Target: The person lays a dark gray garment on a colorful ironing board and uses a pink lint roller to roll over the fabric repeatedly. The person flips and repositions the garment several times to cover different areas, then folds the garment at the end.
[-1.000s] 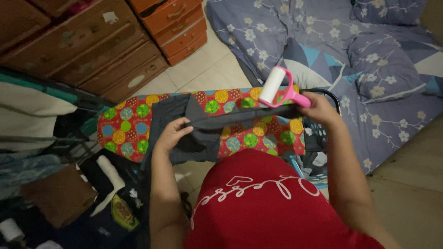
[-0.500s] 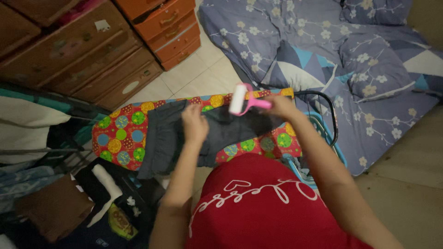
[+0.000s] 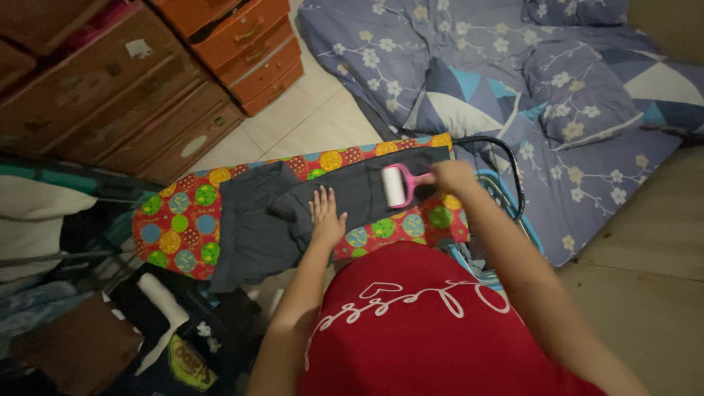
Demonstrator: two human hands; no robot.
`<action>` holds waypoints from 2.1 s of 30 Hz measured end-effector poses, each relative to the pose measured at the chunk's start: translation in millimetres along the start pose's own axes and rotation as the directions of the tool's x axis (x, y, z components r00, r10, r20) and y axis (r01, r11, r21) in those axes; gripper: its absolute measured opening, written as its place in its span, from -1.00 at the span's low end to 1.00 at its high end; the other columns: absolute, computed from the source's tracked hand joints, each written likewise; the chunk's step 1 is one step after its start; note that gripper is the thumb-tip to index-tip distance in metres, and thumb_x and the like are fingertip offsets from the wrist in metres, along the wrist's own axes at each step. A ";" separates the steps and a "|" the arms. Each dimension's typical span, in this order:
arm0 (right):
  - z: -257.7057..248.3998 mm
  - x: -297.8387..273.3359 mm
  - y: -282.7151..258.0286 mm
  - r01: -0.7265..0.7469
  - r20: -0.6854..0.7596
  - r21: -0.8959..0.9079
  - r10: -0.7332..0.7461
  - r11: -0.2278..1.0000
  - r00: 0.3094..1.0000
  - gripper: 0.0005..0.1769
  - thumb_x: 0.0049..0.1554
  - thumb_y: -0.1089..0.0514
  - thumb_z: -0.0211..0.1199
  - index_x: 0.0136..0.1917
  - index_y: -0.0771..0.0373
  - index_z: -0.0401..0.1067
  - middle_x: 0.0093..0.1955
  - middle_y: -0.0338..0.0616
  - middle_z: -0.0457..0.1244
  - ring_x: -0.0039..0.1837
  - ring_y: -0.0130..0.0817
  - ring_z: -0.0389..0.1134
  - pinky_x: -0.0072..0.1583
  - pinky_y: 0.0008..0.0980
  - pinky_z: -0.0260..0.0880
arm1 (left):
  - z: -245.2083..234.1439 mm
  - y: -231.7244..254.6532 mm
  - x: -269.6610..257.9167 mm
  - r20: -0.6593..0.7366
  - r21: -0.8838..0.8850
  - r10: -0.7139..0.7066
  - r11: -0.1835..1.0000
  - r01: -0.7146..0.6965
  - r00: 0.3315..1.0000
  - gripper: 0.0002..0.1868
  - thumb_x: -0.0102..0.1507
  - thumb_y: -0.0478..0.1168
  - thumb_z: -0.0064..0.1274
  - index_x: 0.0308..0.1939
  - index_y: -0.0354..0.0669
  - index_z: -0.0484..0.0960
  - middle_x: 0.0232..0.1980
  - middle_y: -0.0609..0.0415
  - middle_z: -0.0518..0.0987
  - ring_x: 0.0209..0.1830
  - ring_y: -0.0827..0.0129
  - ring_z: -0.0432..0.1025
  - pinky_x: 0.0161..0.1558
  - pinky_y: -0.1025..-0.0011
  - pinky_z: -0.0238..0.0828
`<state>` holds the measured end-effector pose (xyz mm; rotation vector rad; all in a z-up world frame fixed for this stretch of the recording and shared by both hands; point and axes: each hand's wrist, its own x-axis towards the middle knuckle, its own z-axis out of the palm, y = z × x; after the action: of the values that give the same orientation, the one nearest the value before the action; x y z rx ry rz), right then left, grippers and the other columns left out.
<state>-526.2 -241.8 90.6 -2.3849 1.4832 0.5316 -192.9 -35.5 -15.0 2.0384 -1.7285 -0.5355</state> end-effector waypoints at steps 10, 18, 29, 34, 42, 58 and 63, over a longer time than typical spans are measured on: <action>-46.3 -62.0 121.4 -0.356 -0.143 -0.122 0.338 0.927 0.930 -0.23 -0.10 -0.68 0.25 -0.03 -0.05 0.67 -0.01 -0.09 0.46 0.08 -0.06 0.48 0.15 0.02 0.35 | -26.9 9.7 7.3 0.124 0.041 -0.047 0.998 0.042 0.991 0.49 -0.16 0.15 0.53 0.61 -0.17 -0.13 0.68 -0.21 -0.16 0.67 -0.12 -0.25 0.56 -0.11 -0.31; -66.6 -32.3 4.7 0.003 -0.177 0.139 0.022 0.990 0.984 -0.27 -0.04 -0.60 0.21 -0.08 0.05 0.63 -0.18 0.04 0.42 -0.10 0.04 0.47 -0.04 0.00 0.43 | -33.9 16.5 13.8 0.223 0.124 -0.115 0.988 0.088 0.968 0.67 -0.34 0.16 0.62 0.61 -0.19 -0.19 0.69 -0.17 -0.23 0.69 -0.09 -0.32 0.56 -0.08 -0.31; -27.2 29.0 -9.2 -0.064 0.051 0.220 0.054 0.973 0.997 -0.20 -0.11 -0.65 0.14 0.31 -0.36 0.50 0.16 0.00 0.37 0.21 0.03 0.41 0.17 0.01 0.39 | -37.8 22.4 17.3 0.275 0.187 -0.181 0.973 0.133 0.944 0.71 -0.37 0.16 0.63 0.62 -0.16 -0.22 0.70 -0.12 -0.28 0.70 -0.01 -0.36 0.58 -0.02 -0.32; -20.4 11.2 112.3 -0.262 0.115 0.305 0.238 0.915 0.964 -0.18 -0.13 -0.64 0.26 0.11 -0.04 0.65 0.09 -0.07 0.46 0.21 -0.09 0.46 0.22 -0.11 0.39 | -40.6 24.6 16.2 0.279 0.167 -0.180 0.976 0.137 0.943 0.71 -0.37 0.16 0.64 0.61 -0.15 -0.23 0.70 -0.12 -0.30 0.70 -0.02 -0.37 0.58 0.00 -0.33; -36.1 -62.0 154.8 -0.403 -0.073 0.171 0.419 0.899 0.905 -0.16 -0.12 -0.66 0.26 0.09 0.00 0.66 0.06 -0.03 0.45 0.17 -0.02 0.45 0.16 -0.06 0.40 | -38.2 25.9 20.4 0.306 0.229 -0.211 0.963 0.143 0.928 0.70 -0.35 0.14 0.63 0.62 -0.18 -0.24 0.70 -0.16 -0.30 0.69 -0.06 -0.35 0.57 -0.04 -0.29; -10.3 -38.2 48.6 -0.265 0.139 0.331 0.231 0.905 0.963 -0.23 -0.10 -0.62 0.24 0.12 -0.08 0.61 0.02 -0.09 0.45 0.10 -0.04 0.51 0.13 -0.07 0.45 | 8.7 96.9 48.9 0.358 0.149 -0.124 0.986 0.075 0.926 0.52 -0.14 0.15 0.54 0.63 -0.12 -0.22 0.71 -0.06 -0.30 0.71 0.01 -0.40 0.53 -0.26 -0.32; -30.1 -80.7 117.7 -0.419 0.107 0.241 0.405 0.876 0.908 -0.24 -0.08 -0.60 0.25 0.09 -0.03 0.66 -0.04 -0.07 0.52 0.12 -0.13 0.52 0.15 -0.09 0.44 | 9.8 99.1 53.9 0.383 0.172 -0.150 0.981 0.089 0.912 0.55 -0.15 0.16 0.54 0.63 -0.12 -0.26 0.72 -0.04 -0.35 0.71 0.04 -0.44 0.53 -0.26 -0.37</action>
<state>-660.1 -241.1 148.6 -1.8459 1.9186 0.4518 -271.9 -103.7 29.0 2.2738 -1.9236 -0.9378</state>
